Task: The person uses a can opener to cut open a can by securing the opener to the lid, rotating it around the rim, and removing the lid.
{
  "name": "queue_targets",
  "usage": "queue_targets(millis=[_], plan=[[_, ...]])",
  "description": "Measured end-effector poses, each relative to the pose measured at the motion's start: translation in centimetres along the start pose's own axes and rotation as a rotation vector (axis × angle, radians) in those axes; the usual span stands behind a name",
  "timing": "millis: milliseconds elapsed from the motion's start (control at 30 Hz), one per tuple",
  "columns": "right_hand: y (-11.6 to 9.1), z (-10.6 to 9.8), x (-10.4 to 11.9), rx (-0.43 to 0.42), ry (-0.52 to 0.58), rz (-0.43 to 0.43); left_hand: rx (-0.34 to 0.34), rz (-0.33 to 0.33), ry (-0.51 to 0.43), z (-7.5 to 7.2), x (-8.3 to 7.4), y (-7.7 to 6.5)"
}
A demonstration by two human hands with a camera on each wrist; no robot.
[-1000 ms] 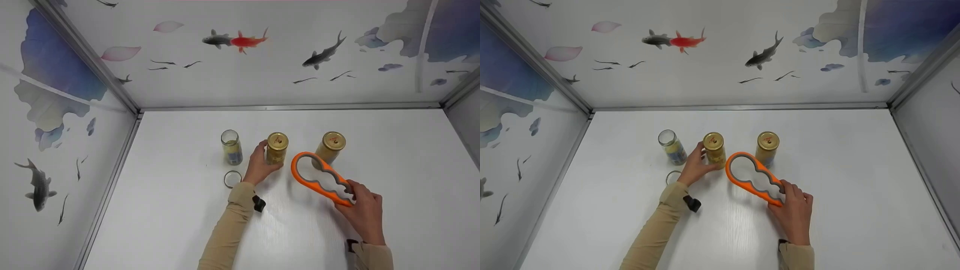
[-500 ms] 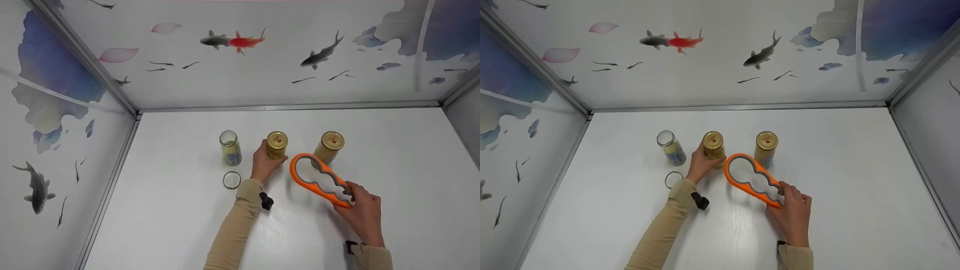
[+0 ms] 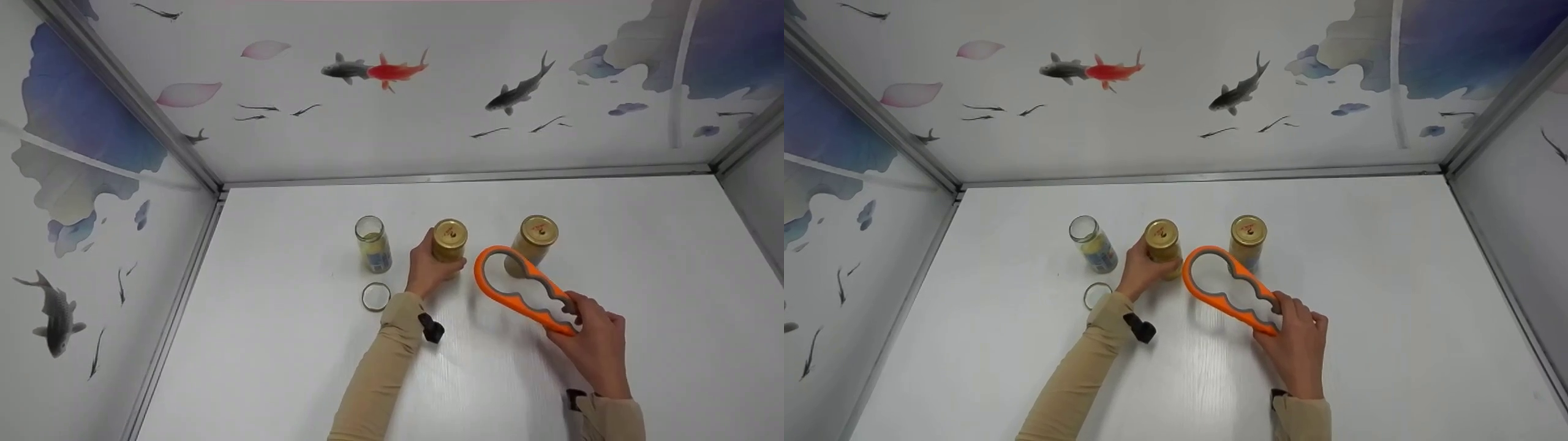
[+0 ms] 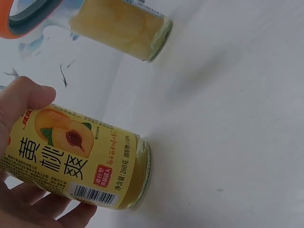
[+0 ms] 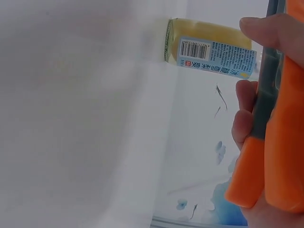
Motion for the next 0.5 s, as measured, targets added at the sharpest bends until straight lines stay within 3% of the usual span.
queue_targets(millis=[500], plan=[[3.1,-0.9,2.7,-0.005,0.042,-0.065,0.024,0.072,0.051,0.6,-0.6,-1.0]])
Point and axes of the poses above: each hand's wrist, its own y-axis towards the middle knuckle, its own z-axis out of the palm, x = y × z, the point moved 7 cm from there along y, towards the middle knuckle, and after that the axes turned 10 degrees about -x, right-handed, at the moved point
